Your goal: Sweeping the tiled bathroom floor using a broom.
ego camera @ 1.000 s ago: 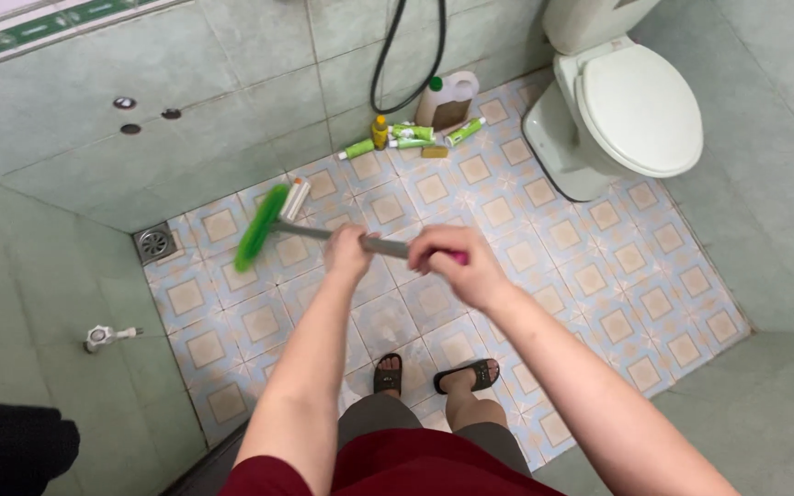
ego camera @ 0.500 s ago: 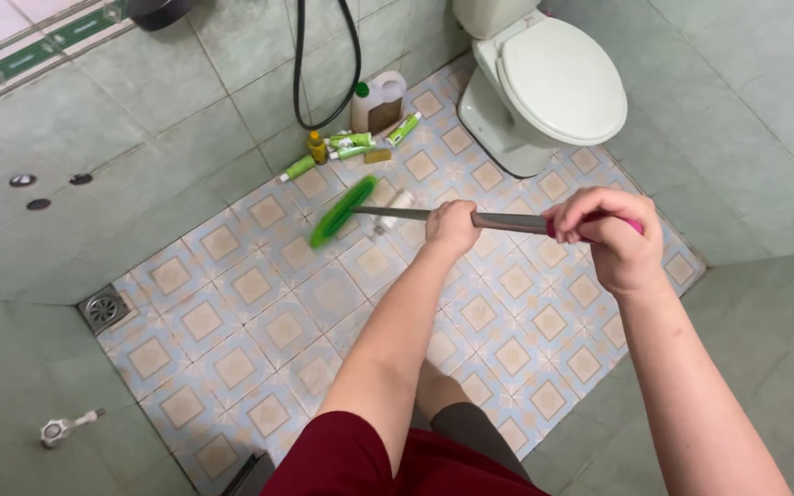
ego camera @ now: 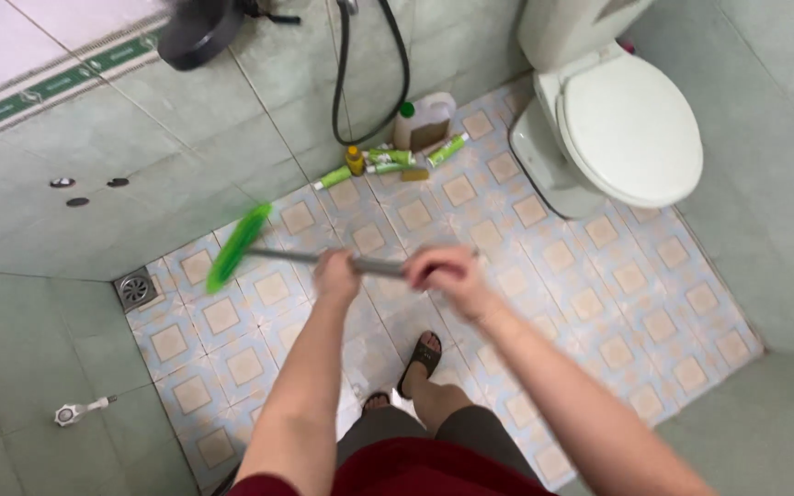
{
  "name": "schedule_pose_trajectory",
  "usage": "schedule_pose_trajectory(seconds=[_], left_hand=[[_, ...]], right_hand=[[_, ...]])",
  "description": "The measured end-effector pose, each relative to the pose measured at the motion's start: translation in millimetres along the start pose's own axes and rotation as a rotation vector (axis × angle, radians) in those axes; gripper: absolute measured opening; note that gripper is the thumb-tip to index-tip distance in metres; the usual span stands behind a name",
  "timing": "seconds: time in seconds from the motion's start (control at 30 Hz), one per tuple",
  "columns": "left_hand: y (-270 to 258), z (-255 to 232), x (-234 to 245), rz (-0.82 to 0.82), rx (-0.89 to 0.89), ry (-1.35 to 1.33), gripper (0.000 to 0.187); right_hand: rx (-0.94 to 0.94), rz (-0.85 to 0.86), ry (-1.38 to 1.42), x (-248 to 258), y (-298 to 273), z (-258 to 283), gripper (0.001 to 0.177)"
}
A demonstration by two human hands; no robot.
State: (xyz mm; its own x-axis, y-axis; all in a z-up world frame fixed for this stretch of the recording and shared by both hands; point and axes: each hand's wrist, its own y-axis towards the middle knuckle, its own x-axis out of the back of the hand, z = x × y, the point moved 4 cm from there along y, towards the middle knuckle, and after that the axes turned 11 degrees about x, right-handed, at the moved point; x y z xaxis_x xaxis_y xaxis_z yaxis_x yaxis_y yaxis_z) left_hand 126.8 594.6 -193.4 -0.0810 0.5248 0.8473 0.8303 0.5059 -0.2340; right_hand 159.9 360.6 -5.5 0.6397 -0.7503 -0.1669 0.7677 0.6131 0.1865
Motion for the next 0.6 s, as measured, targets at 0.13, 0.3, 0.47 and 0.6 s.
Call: schedule_pose_trajectory(seconds=[0.13,0.3,0.47,0.6], left_hand=[[12.3,-2.9,29.8,0.014,0.13,0.029,0.017],[48.6,-80.7,32.1,-0.007,0.099,-0.167,0.014],[58.4,-171.4,16.8,0.057,-0.131,-0.306,0.018],[54.0,-213.7,19.6,0.207,-0.221,-0.289,0.017]], right_hand=[[0.015,0.13,0.081,-15.1,37.3,6.2,0.015],[-0.01,0.096,-0.077,39.5,88.6,66.6,0.015],[-0.015,-0.1,-0.209,74.9,86.8,141.2,0.018],[0.018,-0.268,-0.23,84.8,71.3,173.1,0.02]])
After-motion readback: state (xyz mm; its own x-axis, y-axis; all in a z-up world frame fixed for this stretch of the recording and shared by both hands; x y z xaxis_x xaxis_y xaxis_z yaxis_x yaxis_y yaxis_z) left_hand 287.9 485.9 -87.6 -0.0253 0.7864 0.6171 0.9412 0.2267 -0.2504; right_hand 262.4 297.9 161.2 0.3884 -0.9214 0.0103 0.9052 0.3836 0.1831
